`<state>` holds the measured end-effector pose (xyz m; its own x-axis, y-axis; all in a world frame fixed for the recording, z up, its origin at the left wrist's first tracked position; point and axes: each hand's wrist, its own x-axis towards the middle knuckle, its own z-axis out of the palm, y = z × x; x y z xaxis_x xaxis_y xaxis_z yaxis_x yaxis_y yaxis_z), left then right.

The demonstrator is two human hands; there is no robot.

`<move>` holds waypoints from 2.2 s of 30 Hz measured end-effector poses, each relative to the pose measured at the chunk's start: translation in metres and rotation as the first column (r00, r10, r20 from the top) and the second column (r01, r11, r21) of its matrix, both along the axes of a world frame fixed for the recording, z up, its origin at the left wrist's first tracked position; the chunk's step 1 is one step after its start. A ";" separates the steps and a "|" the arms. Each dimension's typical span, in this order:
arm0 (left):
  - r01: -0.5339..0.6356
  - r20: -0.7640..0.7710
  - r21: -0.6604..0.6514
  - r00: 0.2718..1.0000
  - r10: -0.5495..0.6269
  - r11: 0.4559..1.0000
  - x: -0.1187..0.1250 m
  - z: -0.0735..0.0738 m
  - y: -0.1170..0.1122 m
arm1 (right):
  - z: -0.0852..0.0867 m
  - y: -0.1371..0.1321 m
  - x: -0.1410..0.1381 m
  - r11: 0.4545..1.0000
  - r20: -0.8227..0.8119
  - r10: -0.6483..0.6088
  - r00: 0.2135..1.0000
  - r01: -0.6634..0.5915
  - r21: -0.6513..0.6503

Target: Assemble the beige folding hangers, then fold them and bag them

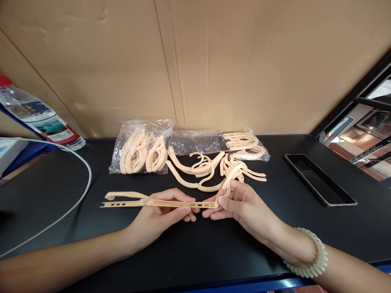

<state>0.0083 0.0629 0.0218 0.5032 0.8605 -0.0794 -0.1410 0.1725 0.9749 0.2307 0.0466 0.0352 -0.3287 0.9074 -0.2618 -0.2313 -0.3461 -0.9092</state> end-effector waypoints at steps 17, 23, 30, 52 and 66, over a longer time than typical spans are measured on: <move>-0.061 0.020 -0.070 0.998 0.062 0.996 0.004 0.005 -0.003 | -0.008 -0.005 -0.017 0.968 0.041 -0.193 0.980 0.183 0.173; -0.077 0.062 -0.099 0.995 0.083 0.992 0.002 0.004 -0.002 | -0.010 -0.007 -0.017 0.966 0.066 -0.160 0.985 0.142 0.214; -0.058 0.047 -0.099 0.997 0.063 0.993 0.001 0.003 -0.002 | -0.007 -0.005 -0.019 0.969 0.137 -0.152 0.979 0.120 0.217; -0.240 0.016 -0.221 0.968 0.249 0.945 -0.014 0.014 -0.004 | -0.002 -0.004 -0.010 0.948 0.211 -0.198 0.957 0.133 0.289; -0.439 -0.306 0.105 0.839 0.449 0.892 -0.061 0.019 -0.036 | -0.007 -0.046 0.010 0.941 0.342 -0.331 0.879 0.282 0.185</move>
